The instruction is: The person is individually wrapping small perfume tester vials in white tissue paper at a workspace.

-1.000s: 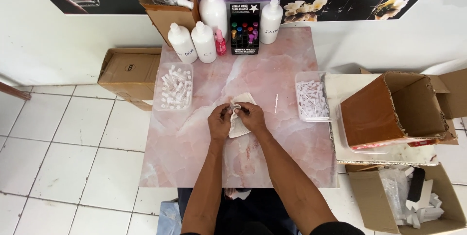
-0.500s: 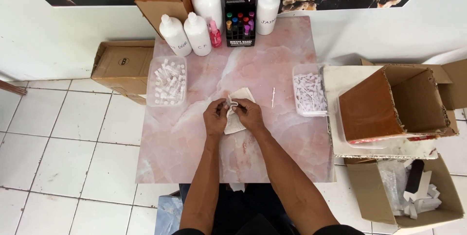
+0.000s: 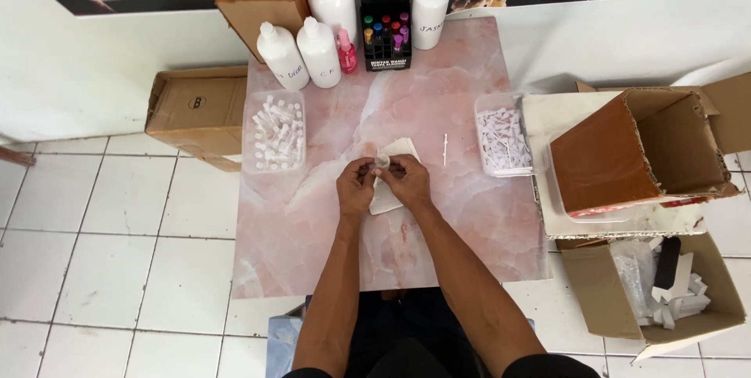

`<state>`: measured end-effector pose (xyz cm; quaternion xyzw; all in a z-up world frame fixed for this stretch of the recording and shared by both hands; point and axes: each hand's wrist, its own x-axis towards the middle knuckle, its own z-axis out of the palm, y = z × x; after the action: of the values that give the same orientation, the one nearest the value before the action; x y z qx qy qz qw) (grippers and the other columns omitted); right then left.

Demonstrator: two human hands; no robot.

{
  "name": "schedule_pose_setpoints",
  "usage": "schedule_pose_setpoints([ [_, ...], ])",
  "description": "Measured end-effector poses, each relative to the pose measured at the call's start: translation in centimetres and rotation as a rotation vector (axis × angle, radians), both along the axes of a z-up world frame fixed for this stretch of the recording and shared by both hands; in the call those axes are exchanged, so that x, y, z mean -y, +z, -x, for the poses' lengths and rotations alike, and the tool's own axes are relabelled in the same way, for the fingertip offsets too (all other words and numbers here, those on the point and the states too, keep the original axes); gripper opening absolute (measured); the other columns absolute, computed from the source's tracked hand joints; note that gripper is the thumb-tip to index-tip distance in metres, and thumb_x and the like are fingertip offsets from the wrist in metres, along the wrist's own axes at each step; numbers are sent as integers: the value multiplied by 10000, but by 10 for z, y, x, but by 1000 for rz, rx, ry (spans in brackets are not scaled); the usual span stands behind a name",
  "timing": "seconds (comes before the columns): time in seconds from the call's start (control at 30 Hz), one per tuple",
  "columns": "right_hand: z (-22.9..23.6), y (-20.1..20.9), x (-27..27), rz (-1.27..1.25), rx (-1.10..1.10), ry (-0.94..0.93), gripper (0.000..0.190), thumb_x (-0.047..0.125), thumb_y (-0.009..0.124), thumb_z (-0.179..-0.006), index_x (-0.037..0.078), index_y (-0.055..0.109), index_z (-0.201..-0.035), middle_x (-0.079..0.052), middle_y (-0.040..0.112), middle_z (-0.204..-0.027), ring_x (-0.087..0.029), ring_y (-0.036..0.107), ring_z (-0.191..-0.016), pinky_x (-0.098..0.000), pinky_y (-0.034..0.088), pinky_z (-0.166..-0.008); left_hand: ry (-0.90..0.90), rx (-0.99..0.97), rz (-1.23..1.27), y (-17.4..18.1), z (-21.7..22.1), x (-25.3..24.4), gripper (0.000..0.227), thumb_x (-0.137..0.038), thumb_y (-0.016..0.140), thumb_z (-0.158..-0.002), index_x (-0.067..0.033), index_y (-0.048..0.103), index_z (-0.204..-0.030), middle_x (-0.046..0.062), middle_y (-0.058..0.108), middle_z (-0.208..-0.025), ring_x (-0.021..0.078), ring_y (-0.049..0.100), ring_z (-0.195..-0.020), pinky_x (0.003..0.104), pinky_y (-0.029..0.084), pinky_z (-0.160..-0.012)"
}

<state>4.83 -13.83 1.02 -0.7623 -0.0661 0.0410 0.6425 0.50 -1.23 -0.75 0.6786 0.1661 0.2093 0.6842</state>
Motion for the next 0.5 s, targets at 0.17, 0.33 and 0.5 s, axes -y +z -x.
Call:
schedule_pose_setpoints([
  [0.17,-20,-10,-11,189,-14,-68,240,286,834,-869,112,805,-1032,-85,741,-880,-236,736,-860,-374,627,-811,-75,-35,9,-1,-14,-16,225,22,741,-902,-37,742,-1119,123,707,-896,178,675,-817,339,615,-728],
  [0.33,-14,-21,-9,139,-41,-86,141,176,753,-910,138,818,-1028,-77,768,-825,-167,716,-803,-354,585,-739,-108,-81,63,-2,-12,-17,228,47,707,-900,-32,730,-1113,126,699,-930,172,670,-825,323,610,-740],
  [0.5,-7,-20,-10,101,137,-99,78,102,780,-893,107,814,-964,-127,762,-825,-199,732,-799,-354,585,-717,-230,-87,40,1,-16,-31,220,78,720,-880,-4,731,-1085,161,706,-938,206,697,-825,348,615,-721],
])
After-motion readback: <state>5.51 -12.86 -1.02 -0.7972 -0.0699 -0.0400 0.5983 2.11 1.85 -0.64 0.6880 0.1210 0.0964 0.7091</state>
